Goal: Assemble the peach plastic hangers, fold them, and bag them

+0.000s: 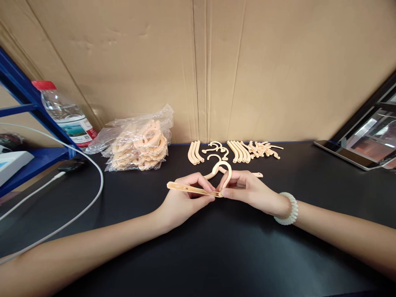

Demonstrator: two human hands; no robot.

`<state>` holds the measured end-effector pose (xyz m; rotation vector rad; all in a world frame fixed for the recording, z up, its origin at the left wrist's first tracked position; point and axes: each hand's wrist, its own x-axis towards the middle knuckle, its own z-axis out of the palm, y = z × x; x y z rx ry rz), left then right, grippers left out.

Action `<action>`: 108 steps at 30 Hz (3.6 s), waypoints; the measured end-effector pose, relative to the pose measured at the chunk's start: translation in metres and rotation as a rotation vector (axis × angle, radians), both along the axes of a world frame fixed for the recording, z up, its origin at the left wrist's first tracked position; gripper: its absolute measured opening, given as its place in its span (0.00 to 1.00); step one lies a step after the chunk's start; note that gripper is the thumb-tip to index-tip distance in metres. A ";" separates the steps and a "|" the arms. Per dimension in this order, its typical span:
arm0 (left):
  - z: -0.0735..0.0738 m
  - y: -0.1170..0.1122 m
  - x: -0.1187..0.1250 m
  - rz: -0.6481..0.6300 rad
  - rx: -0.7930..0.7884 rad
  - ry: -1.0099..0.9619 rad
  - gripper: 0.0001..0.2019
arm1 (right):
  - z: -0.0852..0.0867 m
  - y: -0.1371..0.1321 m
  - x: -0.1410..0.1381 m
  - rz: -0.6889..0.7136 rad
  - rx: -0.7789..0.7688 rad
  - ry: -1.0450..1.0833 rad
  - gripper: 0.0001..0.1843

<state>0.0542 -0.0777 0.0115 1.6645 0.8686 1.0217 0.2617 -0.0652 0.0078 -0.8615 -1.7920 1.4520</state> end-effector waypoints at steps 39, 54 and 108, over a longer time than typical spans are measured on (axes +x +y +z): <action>-0.003 0.001 -0.001 -0.024 -0.191 -0.088 0.11 | -0.004 -0.004 -0.007 -0.104 0.055 0.009 0.14; -0.001 0.002 0.001 0.003 -0.236 -0.144 0.13 | -0.005 -0.007 -0.011 -0.147 -0.021 0.179 0.11; 0.003 0.007 -0.001 0.092 -0.372 -0.158 0.10 | 0.000 0.067 0.053 -0.439 0.964 -0.482 0.14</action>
